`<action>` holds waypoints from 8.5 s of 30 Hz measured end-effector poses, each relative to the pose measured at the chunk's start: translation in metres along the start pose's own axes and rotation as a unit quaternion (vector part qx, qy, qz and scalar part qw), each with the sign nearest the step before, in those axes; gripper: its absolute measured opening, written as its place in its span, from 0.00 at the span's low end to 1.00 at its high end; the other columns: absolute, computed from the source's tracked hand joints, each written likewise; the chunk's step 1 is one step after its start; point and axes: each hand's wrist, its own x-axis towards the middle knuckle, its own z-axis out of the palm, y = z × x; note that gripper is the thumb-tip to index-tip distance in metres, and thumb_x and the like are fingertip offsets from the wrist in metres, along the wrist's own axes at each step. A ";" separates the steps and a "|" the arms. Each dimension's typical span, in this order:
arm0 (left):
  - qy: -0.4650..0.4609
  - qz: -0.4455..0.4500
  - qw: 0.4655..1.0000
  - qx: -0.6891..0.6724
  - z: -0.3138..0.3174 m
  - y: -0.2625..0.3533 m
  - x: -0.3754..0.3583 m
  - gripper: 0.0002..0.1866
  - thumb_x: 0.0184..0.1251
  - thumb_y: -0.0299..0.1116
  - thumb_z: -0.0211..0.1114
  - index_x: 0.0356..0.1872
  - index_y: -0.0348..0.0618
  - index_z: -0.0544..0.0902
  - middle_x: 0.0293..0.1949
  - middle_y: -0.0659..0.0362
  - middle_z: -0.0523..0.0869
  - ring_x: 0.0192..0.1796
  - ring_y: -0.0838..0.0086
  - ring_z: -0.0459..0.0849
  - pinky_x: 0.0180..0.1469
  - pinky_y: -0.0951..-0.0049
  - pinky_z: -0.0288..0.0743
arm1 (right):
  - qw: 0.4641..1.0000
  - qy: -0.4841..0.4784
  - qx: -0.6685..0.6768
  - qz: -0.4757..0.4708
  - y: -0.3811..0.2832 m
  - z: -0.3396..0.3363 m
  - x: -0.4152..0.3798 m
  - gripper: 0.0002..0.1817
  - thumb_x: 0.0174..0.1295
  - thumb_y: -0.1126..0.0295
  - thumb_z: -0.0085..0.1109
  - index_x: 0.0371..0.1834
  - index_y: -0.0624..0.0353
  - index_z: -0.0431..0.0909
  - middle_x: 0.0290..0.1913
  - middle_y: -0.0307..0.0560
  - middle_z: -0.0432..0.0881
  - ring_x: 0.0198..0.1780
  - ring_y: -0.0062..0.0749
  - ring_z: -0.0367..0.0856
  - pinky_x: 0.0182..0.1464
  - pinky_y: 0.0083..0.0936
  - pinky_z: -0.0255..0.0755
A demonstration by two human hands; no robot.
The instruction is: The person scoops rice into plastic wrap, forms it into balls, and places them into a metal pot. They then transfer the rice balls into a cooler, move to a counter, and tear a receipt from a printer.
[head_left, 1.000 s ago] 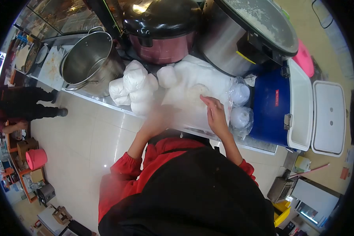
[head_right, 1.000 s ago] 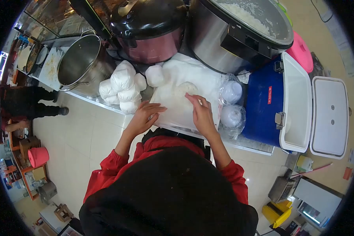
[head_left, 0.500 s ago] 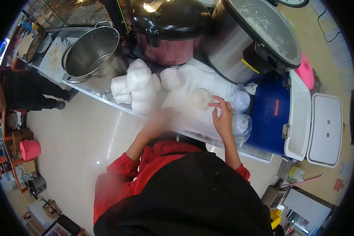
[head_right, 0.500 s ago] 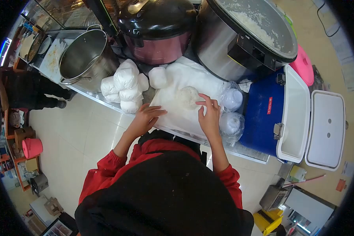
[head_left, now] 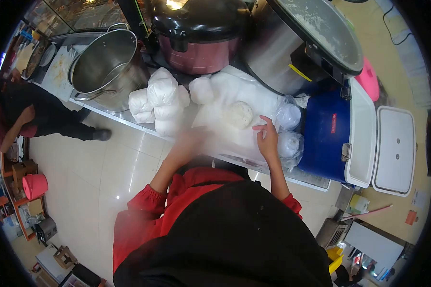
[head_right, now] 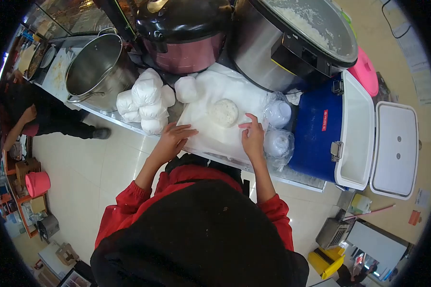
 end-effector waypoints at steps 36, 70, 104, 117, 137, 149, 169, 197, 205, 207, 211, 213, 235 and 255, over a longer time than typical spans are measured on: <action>0.023 0.015 0.999 0.025 0.003 -0.008 -0.003 0.17 0.57 0.24 0.55 0.49 0.50 0.77 0.49 0.54 0.78 0.55 0.66 0.74 0.62 0.57 0.53 | 0.966 -0.115 -0.225 -0.051 -0.052 -0.001 -0.015 0.12 0.49 0.80 0.44 0.39 0.62 0.63 0.34 0.54 0.75 0.36 0.49 0.72 0.41 0.37 0.63; 0.174 0.023 0.982 -0.063 0.004 -0.001 0.016 0.08 0.62 0.29 0.53 0.35 0.35 0.78 0.30 0.50 0.81 0.34 0.61 0.80 0.40 0.67 0.71 | 0.973 0.087 0.125 0.176 0.001 -0.024 -0.052 0.12 0.61 0.65 0.52 0.28 0.63 0.77 0.22 0.50 0.77 0.29 0.21 0.77 0.29 0.24 0.65; 0.344 0.164 0.922 -0.069 -0.044 0.151 0.112 0.14 0.48 0.25 0.66 0.39 0.41 0.80 0.36 0.58 0.79 0.39 0.67 0.75 0.42 0.73 0.67 | 0.564 -0.129 0.815 0.004 -0.147 -0.130 0.027 0.35 0.62 0.41 0.23 0.69 0.47 0.40 0.68 0.67 0.39 0.71 0.47 0.38 0.67 0.44 0.30; 0.331 0.299 0.893 -0.060 -0.029 0.176 0.120 0.14 0.36 0.33 0.73 0.30 0.53 0.84 0.30 0.65 0.77 0.35 0.73 0.72 0.39 0.70 0.61 | 0.860 -0.030 0.501 -0.091 -0.142 -0.148 -0.016 0.38 0.62 0.45 0.35 0.68 0.57 0.39 0.68 0.62 0.46 0.69 0.42 0.47 0.66 0.37 0.38; -0.080 0.622 0.698 0.346 0.262 0.188 0.113 0.19 0.57 0.42 0.52 0.43 0.40 0.77 0.41 0.61 0.73 0.47 0.73 0.68 0.52 0.75 0.58 | 0.798 0.495 0.186 0.287 -0.065 -0.180 -0.241 0.09 0.62 0.75 0.47 0.43 0.66 0.72 0.39 0.48 0.78 0.41 0.28 0.76 0.46 0.21 0.68; -0.233 0.448 0.837 0.210 0.194 0.164 0.038 0.07 0.49 0.38 0.60 0.27 0.49 0.78 0.45 0.60 0.71 0.55 0.68 0.64 0.58 0.60 0.55 | 0.927 0.268 0.176 0.196 -0.009 -0.205 -0.198 0.07 0.58 0.75 0.52 0.37 0.65 0.75 0.24 0.43 0.80 0.29 0.22 0.77 0.41 0.17 0.67; 0.040 0.050 0.966 0.252 0.037 -0.028 0.138 0.26 0.59 0.36 0.56 0.59 0.41 0.65 0.57 0.47 0.68 0.63 0.52 0.60 0.63 0.56 0.52 | 0.987 0.094 -0.129 -0.027 0.087 0.003 0.065 0.22 0.58 0.61 0.52 0.54 0.56 0.67 0.51 0.52 0.73 0.54 0.45 0.68 0.55 0.39 0.59; -0.085 0.052 0.961 0.258 -0.026 -0.023 0.155 0.13 0.39 0.34 0.68 0.31 0.52 0.79 0.34 0.61 0.80 0.46 0.63 0.73 0.50 0.61 0.58 | 0.974 -0.189 -0.110 -0.065 0.008 -0.054 0.073 0.22 0.41 0.62 0.68 0.43 0.55 0.79 0.35 0.51 0.78 0.40 0.42 0.76 0.41 0.31 0.69; -0.066 0.062 0.994 0.059 0.008 0.059 0.044 0.25 0.53 0.31 0.60 0.54 0.39 0.69 0.56 0.51 0.70 0.60 0.58 0.66 0.64 0.56 0.52 | 0.967 -0.212 -0.081 -0.117 -0.023 -0.015 0.094 0.15 0.54 0.58 0.56 0.36 0.59 0.80 0.32 0.56 0.80 0.37 0.50 0.78 0.41 0.35 0.71; -0.081 0.117 0.986 0.090 0.031 0.072 0.030 0.33 0.57 0.38 0.57 0.62 0.35 0.58 0.64 0.47 0.58 0.67 0.58 0.54 0.67 0.56 0.46 | 0.966 -0.219 -0.094 -0.097 -0.041 -0.020 0.083 0.14 0.56 0.61 0.53 0.36 0.61 0.79 0.33 0.57 0.80 0.38 0.50 0.78 0.44 0.34 0.71; -0.063 0.104 0.988 0.099 0.046 0.068 0.033 0.38 0.59 0.43 0.56 0.63 0.28 0.52 0.66 0.43 0.51 0.69 0.55 0.48 0.67 0.55 0.43 | 0.965 -0.099 -0.150 -0.189 -0.045 -0.002 0.045 0.13 0.54 0.70 0.49 0.40 0.64 0.76 0.39 0.56 0.79 0.45 0.46 0.77 0.53 0.34 0.67; -0.058 0.108 0.987 0.108 0.048 0.064 0.034 0.37 0.58 0.43 0.56 0.61 0.26 0.55 0.64 0.42 0.54 0.68 0.53 0.50 0.67 0.55 0.43 | 0.960 -0.072 -0.154 -0.221 -0.050 0.003 0.025 0.17 0.50 0.78 0.48 0.46 0.65 0.72 0.47 0.55 0.76 0.51 0.43 0.75 0.61 0.37 0.61; 0.020 0.063 0.998 0.015 0.040 0.026 0.021 0.28 0.53 0.22 0.57 0.59 0.36 0.64 0.59 0.48 0.67 0.59 0.57 0.68 0.58 0.63 0.65 | 0.991 -0.026 -0.078 -0.101 -0.043 0.005 -0.052 0.29 0.56 0.74 0.53 0.60 0.67 0.57 0.60 0.59 0.63 0.62 0.44 0.62 0.65 0.39 0.54; -0.045 -0.005 0.978 0.203 0.032 -0.006 0.127 0.21 0.24 0.37 0.76 0.25 0.46 0.76 0.26 0.57 0.79 0.39 0.62 0.76 0.40 0.66 0.69 | 0.987 -0.140 -0.081 -0.012 0.019 -0.003 0.067 0.24 0.20 0.69 0.76 0.26 0.61 0.76 0.26 0.45 0.77 0.31 0.37 0.76 0.35 0.26 0.70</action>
